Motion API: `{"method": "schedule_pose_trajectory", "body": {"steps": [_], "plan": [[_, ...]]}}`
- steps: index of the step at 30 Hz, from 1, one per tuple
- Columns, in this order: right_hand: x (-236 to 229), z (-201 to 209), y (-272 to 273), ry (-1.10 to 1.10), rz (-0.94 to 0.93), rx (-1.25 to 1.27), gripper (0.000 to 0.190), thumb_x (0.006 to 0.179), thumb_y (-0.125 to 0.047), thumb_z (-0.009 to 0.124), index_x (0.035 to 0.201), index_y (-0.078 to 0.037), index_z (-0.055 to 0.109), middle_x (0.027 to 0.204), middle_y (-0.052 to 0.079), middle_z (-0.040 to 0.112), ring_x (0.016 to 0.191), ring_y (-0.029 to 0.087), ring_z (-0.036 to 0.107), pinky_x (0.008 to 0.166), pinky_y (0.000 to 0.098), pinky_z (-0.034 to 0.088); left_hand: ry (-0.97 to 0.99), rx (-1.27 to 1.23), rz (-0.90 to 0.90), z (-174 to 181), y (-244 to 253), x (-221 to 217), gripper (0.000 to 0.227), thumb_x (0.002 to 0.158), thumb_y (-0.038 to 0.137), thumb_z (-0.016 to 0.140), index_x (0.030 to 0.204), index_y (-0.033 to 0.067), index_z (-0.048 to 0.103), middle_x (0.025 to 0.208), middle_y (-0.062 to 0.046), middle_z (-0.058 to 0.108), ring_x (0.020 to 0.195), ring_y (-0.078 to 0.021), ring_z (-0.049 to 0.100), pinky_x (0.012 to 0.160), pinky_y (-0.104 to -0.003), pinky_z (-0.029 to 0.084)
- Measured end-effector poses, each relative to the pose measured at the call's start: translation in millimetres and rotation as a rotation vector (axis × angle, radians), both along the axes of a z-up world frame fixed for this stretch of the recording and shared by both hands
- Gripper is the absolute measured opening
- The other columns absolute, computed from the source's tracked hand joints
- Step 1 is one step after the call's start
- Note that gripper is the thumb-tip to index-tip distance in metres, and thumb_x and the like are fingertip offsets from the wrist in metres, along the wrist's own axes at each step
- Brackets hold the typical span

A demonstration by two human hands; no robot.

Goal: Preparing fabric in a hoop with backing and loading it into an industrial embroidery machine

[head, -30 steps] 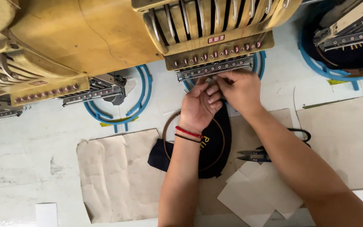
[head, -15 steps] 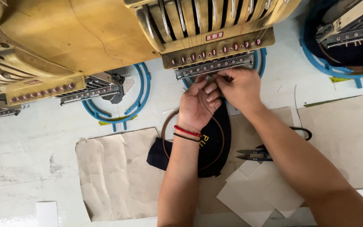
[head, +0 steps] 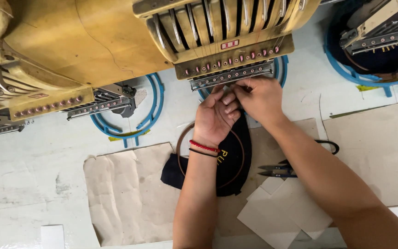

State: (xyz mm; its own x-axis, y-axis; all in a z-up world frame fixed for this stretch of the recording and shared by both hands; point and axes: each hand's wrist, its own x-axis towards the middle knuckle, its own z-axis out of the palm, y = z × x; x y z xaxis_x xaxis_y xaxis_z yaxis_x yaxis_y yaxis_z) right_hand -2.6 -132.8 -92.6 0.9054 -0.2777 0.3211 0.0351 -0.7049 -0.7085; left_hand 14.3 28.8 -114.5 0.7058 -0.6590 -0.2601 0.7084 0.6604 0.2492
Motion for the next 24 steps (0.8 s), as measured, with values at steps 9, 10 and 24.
{"method": "schedule_pose_trajectory", "body": {"steps": [9,10,24], "plan": [[1,-3,1,0.045,-0.032,-0.031,0.004,0.084,-0.027,0.087,0.087,-0.027,0.084,0.077,0.002,0.078,0.082,0.031,0.078,0.068,0.0472,0.063,0.005,0.042,-0.001,7,1,1,0.011,0.107,0.021,0.053,0.117,0.0238,0.058,0.086,0.005,0.043,0.071,-0.0114,0.048,0.064,-0.026,0.044],[1,-4,1,0.076,-0.043,-0.024,0.003,0.084,-0.030,0.086,0.087,-0.030,0.084,0.077,0.001,0.078,0.083,0.031,0.077,0.069,0.0480,0.063,0.008,0.045,0.003,8,0,1,0.009,0.107,0.021,0.053,0.116,0.0240,0.057,0.086,0.005,0.043,0.071,-0.0117,0.048,0.064,-0.026,0.044],[0,3,2,-0.008,-0.001,-0.006,0.004,0.085,-0.023,0.087,0.085,-0.025,0.083,0.076,0.001,0.078,0.081,0.030,0.078,0.067,0.0465,0.063,0.023,0.047,0.011,12,-1,0,0.009,0.108,0.022,0.052,0.116,0.0234,0.056,0.086,0.005,0.044,0.071,-0.0117,0.049,0.064,-0.026,0.045]]}}
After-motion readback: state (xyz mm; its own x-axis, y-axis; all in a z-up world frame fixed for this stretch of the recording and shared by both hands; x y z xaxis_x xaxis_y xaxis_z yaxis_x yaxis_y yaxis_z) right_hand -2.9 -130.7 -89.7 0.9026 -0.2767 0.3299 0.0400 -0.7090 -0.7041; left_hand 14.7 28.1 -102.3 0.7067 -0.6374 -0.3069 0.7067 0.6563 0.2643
